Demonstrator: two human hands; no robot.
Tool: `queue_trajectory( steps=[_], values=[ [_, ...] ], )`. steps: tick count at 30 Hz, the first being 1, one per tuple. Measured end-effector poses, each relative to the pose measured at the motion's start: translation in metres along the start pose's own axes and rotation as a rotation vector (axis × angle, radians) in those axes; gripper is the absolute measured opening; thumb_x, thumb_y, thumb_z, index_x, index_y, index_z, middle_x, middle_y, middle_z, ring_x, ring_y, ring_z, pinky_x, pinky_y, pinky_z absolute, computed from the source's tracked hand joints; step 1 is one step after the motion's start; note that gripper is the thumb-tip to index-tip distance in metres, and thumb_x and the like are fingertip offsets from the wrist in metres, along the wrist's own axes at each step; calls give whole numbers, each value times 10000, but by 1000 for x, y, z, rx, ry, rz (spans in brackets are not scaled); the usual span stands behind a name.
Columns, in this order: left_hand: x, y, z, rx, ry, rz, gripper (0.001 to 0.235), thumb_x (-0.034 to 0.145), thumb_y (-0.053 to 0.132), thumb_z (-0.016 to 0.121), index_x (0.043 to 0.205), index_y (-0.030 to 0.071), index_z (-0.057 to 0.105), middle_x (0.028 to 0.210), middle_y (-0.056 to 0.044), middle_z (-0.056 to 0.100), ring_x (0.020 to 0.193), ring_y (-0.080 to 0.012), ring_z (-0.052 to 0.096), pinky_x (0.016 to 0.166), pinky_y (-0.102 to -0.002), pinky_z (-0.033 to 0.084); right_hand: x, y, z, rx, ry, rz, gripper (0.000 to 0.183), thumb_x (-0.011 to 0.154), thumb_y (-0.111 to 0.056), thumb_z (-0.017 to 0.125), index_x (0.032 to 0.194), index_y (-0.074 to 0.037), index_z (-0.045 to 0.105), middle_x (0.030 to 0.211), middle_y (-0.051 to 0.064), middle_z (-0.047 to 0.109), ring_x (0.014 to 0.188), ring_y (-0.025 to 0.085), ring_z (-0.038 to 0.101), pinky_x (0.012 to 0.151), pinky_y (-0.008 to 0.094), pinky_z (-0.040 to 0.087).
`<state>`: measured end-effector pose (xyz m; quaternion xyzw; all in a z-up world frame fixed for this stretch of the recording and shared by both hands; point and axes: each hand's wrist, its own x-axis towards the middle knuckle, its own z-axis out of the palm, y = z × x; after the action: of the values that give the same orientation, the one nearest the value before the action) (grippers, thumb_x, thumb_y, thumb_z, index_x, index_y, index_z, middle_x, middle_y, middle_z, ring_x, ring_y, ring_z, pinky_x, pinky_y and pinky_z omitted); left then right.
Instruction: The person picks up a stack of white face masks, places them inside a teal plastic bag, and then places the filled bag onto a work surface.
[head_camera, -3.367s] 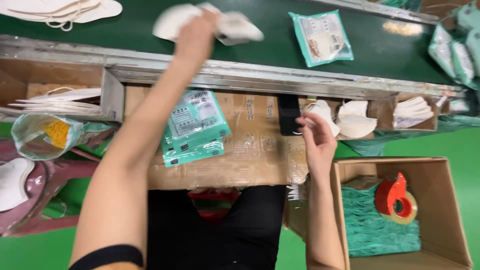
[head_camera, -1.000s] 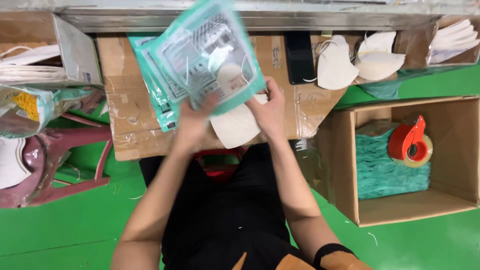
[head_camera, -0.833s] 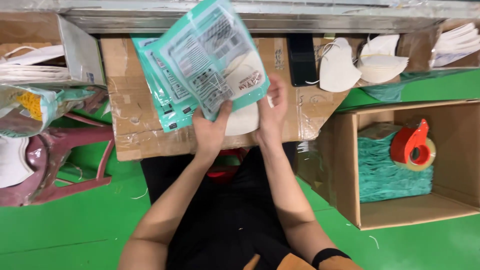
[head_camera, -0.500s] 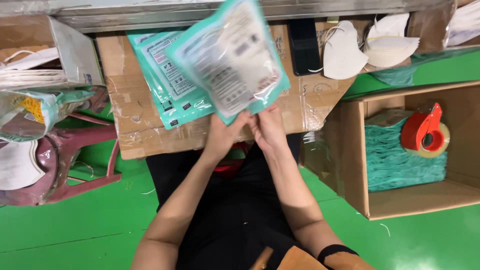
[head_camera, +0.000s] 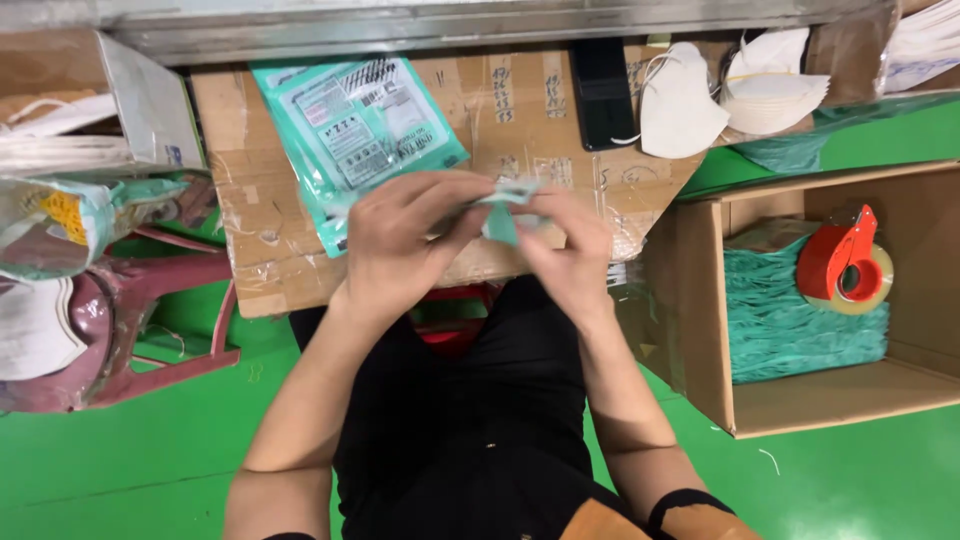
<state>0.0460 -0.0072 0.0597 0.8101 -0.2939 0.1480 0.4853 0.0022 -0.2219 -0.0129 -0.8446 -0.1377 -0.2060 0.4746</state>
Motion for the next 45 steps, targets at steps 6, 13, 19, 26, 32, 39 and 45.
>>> queue_trajectory(
  steps=[6, 13, 19, 26, 32, 39, 45],
  values=[
    [-37, -13, 34, -587, 367, -473, 141, 1000, 14, 690, 1137, -4, 717, 957, -59, 724, 859, -58, 659, 780, -237, 538, -2, 34, -3, 597, 318, 386, 171, 1027, -8, 643, 1196, -1, 622, 1065, -9, 661, 939, 77, 598, 858, 227, 500],
    [-51, -19, 38, 46, 111, -555, 222, 917, 58, 793, 781, -91, 700, 618, -136, 613, 543, -175, 522, 572, -304, 421, -13, 57, -5, 806, 366, 405, 69, 1056, -15, 675, 1022, -4, 615, 933, 15, 619, 805, 60, 521, 791, 241, 419],
    [-39, -11, 38, -292, 235, -427, 92, 912, 36, 751, 992, -9, 757, 833, -60, 762, 630, -71, 632, 550, -236, 480, -1, 26, 3, 878, 193, 507, 84, 991, -64, 669, 1034, -18, 613, 1007, 34, 641, 923, 88, 596, 859, 242, 493],
    [-36, -10, 40, -350, 160, -311, 111, 905, 27, 758, 1016, 22, 754, 977, -77, 777, 882, -123, 716, 751, -299, 574, -11, 41, 5, 1091, 42, 542, 157, 995, -43, 743, 1080, 16, 626, 1074, 92, 665, 977, 158, 639, 882, 300, 525],
    [-11, -46, 47, -207, 181, -375, 107, 904, 95, 791, 974, 23, 752, 881, -83, 753, 807, -204, 745, 726, -328, 568, -6, 53, 6, 963, -139, 706, 374, 874, -94, 791, 1191, 21, 628, 1101, 105, 699, 978, 167, 679, 858, 320, 562],
    [117, -182, -18, 644, 361, 7, 933, 728, 373, 932, 1433, -60, 501, 1385, -297, 512, 1284, -486, 422, 1050, -585, 364, 73, 102, -143, 1117, 422, 311, 487, 1070, -241, 606, 1494, -46, 464, 1439, 120, 616, 1246, 225, 656, 1117, 376, 557],
    [186, -298, 8, 926, 65, -120, 480, 907, 152, 754, 1324, 5, 567, 1281, -232, 616, 1184, -466, 548, 969, -584, 455, 84, 87, -107, 775, 233, 263, 315, 1053, -155, 595, 1336, -18, 609, 1339, 97, 640, 1143, 193, 664, 996, 351, 567]
  ],
)
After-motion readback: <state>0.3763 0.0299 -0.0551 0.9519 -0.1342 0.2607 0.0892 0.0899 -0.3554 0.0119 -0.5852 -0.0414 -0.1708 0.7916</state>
